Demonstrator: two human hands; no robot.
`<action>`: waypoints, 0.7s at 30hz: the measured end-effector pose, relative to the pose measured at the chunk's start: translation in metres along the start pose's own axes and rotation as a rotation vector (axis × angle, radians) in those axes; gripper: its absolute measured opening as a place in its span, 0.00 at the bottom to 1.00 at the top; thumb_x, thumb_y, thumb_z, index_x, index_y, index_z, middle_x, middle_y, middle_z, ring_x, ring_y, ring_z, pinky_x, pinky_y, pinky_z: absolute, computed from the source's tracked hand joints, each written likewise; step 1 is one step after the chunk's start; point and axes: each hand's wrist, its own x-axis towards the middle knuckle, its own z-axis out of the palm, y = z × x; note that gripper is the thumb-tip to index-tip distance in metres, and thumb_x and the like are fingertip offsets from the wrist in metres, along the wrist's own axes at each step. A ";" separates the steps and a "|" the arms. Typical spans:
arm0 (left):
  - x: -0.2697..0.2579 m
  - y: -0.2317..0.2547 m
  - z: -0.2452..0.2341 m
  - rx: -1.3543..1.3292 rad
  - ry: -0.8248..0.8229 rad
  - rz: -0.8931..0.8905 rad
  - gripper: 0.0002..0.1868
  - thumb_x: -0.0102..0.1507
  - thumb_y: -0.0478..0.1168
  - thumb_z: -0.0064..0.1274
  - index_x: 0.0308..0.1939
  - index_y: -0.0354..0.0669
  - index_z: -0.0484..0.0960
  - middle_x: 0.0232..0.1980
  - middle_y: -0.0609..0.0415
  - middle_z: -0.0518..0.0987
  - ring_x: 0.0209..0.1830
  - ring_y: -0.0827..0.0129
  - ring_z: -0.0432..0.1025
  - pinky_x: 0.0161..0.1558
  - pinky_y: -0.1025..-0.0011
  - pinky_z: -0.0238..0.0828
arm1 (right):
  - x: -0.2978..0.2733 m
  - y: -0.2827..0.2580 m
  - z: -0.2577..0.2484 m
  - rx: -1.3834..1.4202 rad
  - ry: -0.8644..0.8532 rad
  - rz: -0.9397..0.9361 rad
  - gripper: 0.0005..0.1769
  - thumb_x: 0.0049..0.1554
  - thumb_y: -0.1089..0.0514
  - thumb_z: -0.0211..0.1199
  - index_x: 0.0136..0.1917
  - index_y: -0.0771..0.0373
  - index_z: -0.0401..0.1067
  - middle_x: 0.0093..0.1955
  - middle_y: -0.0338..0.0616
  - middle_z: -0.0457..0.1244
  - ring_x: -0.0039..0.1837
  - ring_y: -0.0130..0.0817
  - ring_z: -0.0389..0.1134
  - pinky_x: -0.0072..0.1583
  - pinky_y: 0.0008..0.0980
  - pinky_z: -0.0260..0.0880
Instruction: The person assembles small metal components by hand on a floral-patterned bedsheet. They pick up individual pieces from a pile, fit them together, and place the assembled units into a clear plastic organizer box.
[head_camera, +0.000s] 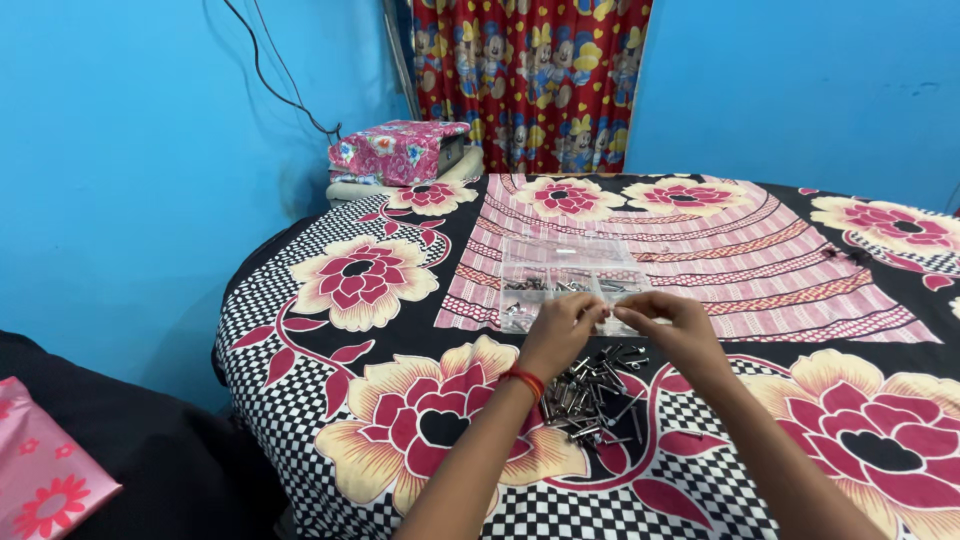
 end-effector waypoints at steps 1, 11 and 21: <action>0.006 0.002 -0.001 0.020 -0.001 -0.019 0.12 0.69 0.42 0.50 0.42 0.36 0.84 0.37 0.48 0.84 0.34 0.61 0.81 0.40 0.66 0.76 | 0.006 -0.003 -0.004 -0.112 -0.013 -0.070 0.16 0.54 0.51 0.70 0.52 0.61 0.82 0.46 0.44 0.74 0.47 0.30 0.73 0.49 0.30 0.73; 0.032 -0.004 -0.018 0.270 -0.039 -0.211 0.20 0.67 0.54 0.52 0.43 0.42 0.88 0.40 0.49 0.85 0.38 0.60 0.81 0.44 0.63 0.77 | 0.053 0.016 -0.032 -0.694 -0.033 -0.086 0.14 0.54 0.50 0.69 0.49 0.59 0.83 0.43 0.48 0.74 0.45 0.39 0.77 0.52 0.38 0.75; 0.019 -0.077 -0.058 0.262 0.179 -0.166 0.22 0.65 0.52 0.54 0.50 0.37 0.84 0.55 0.44 0.82 0.55 0.53 0.77 0.58 0.61 0.71 | 0.069 0.096 -0.029 -0.676 0.050 0.003 0.28 0.62 0.38 0.57 0.68 0.54 0.75 0.61 0.54 0.71 0.60 0.50 0.74 0.65 0.45 0.72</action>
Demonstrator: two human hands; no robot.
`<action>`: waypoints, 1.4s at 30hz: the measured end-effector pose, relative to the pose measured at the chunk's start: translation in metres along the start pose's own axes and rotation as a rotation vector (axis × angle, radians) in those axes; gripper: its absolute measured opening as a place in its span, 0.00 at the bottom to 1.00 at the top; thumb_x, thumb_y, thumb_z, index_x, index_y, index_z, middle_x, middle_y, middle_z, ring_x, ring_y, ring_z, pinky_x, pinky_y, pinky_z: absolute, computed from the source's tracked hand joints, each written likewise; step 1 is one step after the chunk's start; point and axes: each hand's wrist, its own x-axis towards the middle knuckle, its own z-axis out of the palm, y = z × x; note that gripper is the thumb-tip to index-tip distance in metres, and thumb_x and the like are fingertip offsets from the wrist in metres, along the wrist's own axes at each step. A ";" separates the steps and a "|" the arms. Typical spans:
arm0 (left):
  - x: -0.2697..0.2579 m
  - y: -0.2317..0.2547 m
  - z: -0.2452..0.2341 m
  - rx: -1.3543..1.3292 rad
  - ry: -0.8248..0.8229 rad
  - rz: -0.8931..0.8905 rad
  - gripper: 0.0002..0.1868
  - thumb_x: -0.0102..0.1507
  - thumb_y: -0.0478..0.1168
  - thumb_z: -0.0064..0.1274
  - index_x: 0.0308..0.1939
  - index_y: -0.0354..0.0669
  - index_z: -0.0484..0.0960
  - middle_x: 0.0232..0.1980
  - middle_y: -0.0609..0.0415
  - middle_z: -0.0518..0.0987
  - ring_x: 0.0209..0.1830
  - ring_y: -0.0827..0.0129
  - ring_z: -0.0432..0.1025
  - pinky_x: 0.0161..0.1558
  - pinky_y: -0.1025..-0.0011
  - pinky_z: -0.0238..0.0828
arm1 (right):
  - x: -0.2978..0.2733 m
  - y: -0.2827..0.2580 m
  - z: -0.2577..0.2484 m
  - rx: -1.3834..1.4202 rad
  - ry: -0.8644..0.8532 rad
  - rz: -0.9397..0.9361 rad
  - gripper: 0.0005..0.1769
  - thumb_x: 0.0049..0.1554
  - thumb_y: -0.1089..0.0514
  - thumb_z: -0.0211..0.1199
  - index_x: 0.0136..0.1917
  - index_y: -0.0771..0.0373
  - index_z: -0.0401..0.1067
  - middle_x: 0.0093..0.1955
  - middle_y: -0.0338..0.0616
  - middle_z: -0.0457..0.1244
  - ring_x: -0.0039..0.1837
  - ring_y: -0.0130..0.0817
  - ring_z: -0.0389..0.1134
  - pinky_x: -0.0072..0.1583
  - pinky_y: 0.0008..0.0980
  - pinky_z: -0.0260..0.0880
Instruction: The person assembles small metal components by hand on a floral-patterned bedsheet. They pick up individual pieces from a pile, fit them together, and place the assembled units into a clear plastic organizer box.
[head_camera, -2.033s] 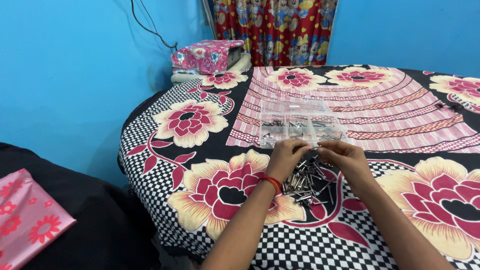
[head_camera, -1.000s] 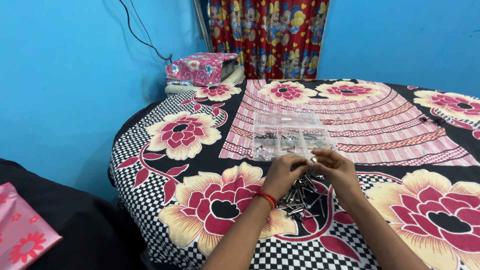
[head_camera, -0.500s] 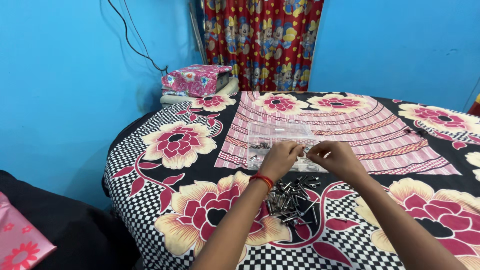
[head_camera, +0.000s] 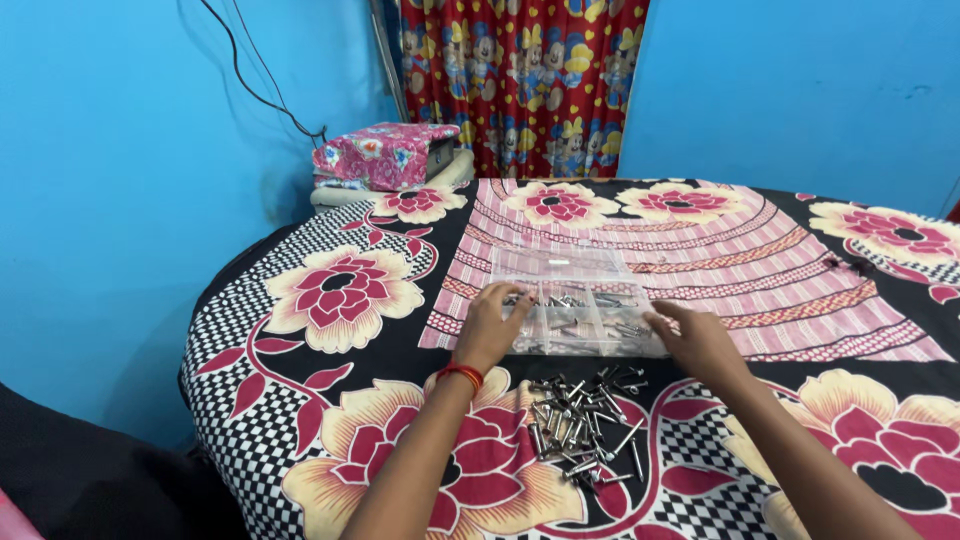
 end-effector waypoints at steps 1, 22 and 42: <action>-0.001 -0.005 0.002 -0.008 -0.003 -0.013 0.23 0.65 0.53 0.54 0.51 0.37 0.83 0.55 0.44 0.81 0.56 0.53 0.76 0.58 0.61 0.71 | -0.002 0.002 0.005 -0.031 -0.025 -0.041 0.30 0.62 0.36 0.55 0.70 0.53 0.71 0.66 0.54 0.66 0.64 0.54 0.69 0.68 0.49 0.65; -0.012 -0.025 0.021 -0.008 -0.096 -0.166 0.30 0.67 0.60 0.44 0.52 0.36 0.83 0.57 0.40 0.80 0.58 0.47 0.74 0.60 0.57 0.68 | -0.061 -0.067 -0.016 -0.103 -0.096 -0.612 0.15 0.51 0.63 0.66 0.53 0.58 0.81 0.59 0.44 0.69 0.60 0.44 0.69 0.61 0.41 0.71; -0.010 0.007 0.046 -0.092 -0.017 -0.169 0.23 0.65 0.52 0.50 0.53 0.38 0.83 0.55 0.41 0.81 0.55 0.53 0.77 0.58 0.60 0.72 | -0.058 -0.090 0.004 0.442 0.008 -0.133 0.22 0.57 0.61 0.64 0.65 0.56 0.77 0.48 0.42 0.71 0.48 0.30 0.72 0.52 0.30 0.75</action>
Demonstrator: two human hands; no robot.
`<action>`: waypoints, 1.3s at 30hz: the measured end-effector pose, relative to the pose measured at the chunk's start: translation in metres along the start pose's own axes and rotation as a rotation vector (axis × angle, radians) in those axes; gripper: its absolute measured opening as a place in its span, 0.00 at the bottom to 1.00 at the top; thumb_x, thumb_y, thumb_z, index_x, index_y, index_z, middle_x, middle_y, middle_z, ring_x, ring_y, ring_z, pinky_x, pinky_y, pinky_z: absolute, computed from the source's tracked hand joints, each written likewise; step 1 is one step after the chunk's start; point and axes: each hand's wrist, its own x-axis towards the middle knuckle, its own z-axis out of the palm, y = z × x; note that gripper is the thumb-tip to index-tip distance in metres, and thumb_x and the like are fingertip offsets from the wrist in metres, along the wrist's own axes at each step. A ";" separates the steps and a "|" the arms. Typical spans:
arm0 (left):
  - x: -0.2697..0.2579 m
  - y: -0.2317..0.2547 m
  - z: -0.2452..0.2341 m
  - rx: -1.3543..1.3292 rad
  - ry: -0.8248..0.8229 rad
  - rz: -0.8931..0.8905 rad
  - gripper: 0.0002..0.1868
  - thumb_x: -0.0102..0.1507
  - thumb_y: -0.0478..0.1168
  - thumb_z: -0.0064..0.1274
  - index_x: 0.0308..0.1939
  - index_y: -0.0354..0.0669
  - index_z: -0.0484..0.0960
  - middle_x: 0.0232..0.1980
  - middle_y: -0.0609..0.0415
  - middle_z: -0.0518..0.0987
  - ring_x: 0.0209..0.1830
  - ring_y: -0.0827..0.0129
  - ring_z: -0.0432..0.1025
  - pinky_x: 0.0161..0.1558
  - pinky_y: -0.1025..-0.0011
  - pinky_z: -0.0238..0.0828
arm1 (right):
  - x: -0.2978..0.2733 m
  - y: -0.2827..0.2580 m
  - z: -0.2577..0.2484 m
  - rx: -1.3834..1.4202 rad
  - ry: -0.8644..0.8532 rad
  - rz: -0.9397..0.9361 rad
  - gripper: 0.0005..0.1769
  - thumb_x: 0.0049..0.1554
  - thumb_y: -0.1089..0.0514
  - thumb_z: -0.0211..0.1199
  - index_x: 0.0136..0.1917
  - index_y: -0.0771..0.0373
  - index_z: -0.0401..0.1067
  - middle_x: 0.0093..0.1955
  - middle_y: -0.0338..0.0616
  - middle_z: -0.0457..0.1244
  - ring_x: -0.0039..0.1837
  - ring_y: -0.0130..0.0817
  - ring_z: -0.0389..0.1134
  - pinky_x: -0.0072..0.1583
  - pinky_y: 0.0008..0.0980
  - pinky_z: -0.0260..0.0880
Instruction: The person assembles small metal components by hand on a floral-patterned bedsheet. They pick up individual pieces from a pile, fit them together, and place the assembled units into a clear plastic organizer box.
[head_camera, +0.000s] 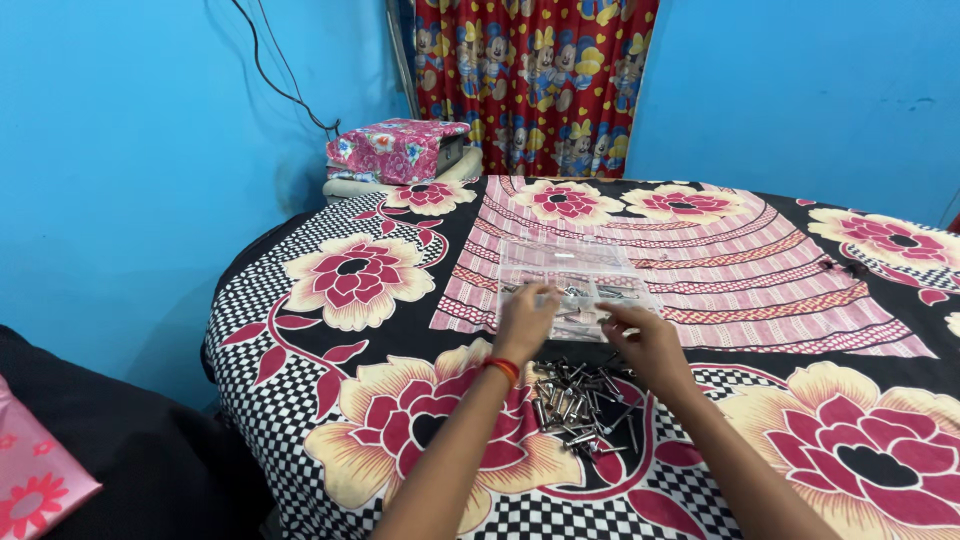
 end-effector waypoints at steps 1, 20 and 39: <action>-0.003 0.005 0.008 -0.035 -0.009 0.059 0.22 0.64 0.51 0.52 0.53 0.37 0.83 0.55 0.41 0.82 0.56 0.53 0.77 0.58 0.60 0.72 | 0.000 0.002 0.002 0.144 0.017 0.046 0.20 0.58 0.62 0.64 0.64 0.59 0.77 0.48 0.42 0.71 0.49 0.28 0.72 0.53 0.30 0.74; -0.056 0.050 0.009 -0.305 -0.203 0.185 0.14 0.61 0.35 0.61 0.52 0.38 0.86 0.44 0.48 0.88 0.43 0.67 0.84 0.47 0.72 0.81 | -0.011 0.020 0.003 0.860 0.031 0.364 0.20 0.61 0.62 0.60 0.65 0.71 0.73 0.57 0.51 0.69 0.55 0.31 0.72 0.58 0.26 0.74; -0.051 0.049 0.012 -0.233 -0.105 0.043 0.15 0.68 0.44 0.52 0.42 0.34 0.85 0.31 0.49 0.85 0.26 0.70 0.80 0.31 0.72 0.75 | -0.011 0.017 0.005 0.778 -0.038 0.333 0.23 0.59 0.61 0.63 0.66 0.72 0.73 0.56 0.48 0.71 0.52 0.28 0.71 0.56 0.27 0.73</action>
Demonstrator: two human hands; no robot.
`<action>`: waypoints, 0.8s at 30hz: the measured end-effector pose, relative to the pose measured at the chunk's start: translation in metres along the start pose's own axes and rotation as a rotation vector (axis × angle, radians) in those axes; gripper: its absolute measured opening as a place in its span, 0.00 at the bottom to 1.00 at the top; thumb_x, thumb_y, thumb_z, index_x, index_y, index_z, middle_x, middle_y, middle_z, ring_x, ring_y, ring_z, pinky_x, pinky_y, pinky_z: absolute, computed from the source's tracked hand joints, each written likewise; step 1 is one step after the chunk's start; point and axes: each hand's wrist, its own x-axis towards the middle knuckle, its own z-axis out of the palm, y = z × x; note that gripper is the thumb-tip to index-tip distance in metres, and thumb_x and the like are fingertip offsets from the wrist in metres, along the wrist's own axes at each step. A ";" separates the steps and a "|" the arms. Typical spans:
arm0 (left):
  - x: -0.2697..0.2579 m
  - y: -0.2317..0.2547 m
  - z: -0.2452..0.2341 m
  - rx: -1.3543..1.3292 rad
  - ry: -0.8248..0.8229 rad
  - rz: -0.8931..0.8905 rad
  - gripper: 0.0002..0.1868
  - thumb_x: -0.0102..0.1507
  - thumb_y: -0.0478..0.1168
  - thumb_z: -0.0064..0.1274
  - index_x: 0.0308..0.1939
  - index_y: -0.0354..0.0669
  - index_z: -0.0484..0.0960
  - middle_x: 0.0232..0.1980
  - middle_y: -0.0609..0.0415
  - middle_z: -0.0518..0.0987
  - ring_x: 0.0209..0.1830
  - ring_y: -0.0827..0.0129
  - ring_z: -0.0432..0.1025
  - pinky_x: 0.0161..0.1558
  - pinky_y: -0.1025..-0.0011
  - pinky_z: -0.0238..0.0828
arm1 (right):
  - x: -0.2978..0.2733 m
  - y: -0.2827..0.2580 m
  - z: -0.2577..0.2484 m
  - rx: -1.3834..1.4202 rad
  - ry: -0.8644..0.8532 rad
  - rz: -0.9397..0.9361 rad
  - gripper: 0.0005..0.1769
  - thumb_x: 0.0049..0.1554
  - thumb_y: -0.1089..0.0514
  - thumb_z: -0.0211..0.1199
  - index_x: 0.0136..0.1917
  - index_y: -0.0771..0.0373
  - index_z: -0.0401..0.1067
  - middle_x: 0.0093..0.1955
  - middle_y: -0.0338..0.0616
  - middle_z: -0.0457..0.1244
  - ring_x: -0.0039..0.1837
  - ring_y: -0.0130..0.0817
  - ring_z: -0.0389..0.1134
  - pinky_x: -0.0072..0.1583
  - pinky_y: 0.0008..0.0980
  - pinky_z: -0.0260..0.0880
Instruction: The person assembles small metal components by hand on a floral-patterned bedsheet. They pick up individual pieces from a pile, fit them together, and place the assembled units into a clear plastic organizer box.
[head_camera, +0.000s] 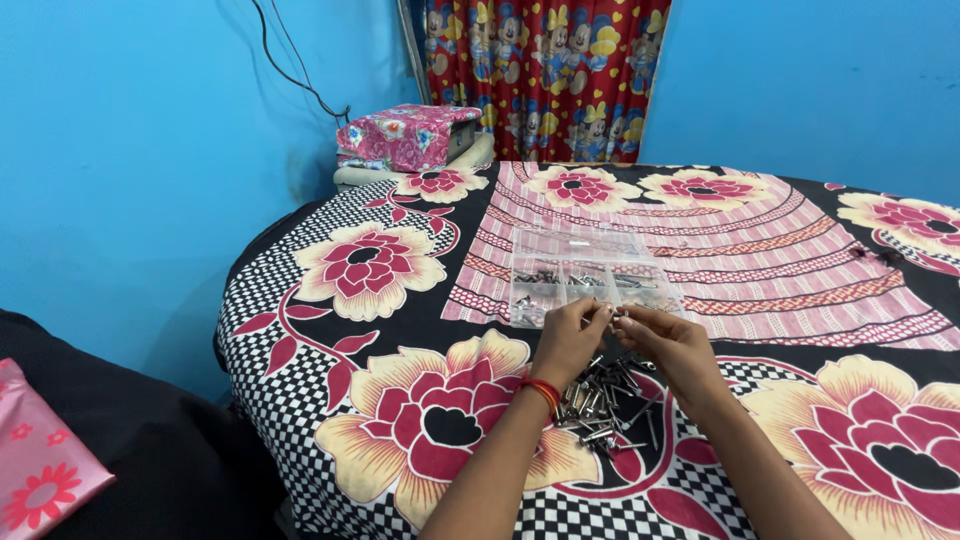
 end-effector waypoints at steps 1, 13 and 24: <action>0.000 0.000 -0.001 0.005 -0.002 -0.006 0.15 0.68 0.45 0.52 0.41 0.33 0.84 0.30 0.49 0.85 0.25 0.70 0.80 0.31 0.72 0.74 | 0.001 0.000 0.000 -0.017 0.001 0.004 0.23 0.59 0.61 0.63 0.66 0.72 0.73 0.56 0.48 0.71 0.53 0.28 0.71 0.56 0.27 0.73; -0.002 0.001 0.000 -0.096 -0.074 0.037 0.11 0.65 0.38 0.58 0.48 0.36 0.85 0.40 0.51 0.86 0.31 0.71 0.81 0.34 0.74 0.77 | -0.004 -0.004 -0.004 -0.057 0.037 0.009 0.22 0.59 0.60 0.64 0.66 0.69 0.74 0.54 0.46 0.71 0.53 0.28 0.71 0.56 0.26 0.72; -0.006 0.000 -0.002 -0.020 -0.072 0.130 0.10 0.59 0.35 0.62 0.44 0.38 0.86 0.42 0.51 0.87 0.38 0.66 0.83 0.42 0.71 0.81 | -0.007 -0.009 0.003 -0.218 0.057 -0.111 0.19 0.56 0.61 0.68 0.61 0.69 0.77 0.52 0.45 0.72 0.51 0.27 0.71 0.53 0.29 0.72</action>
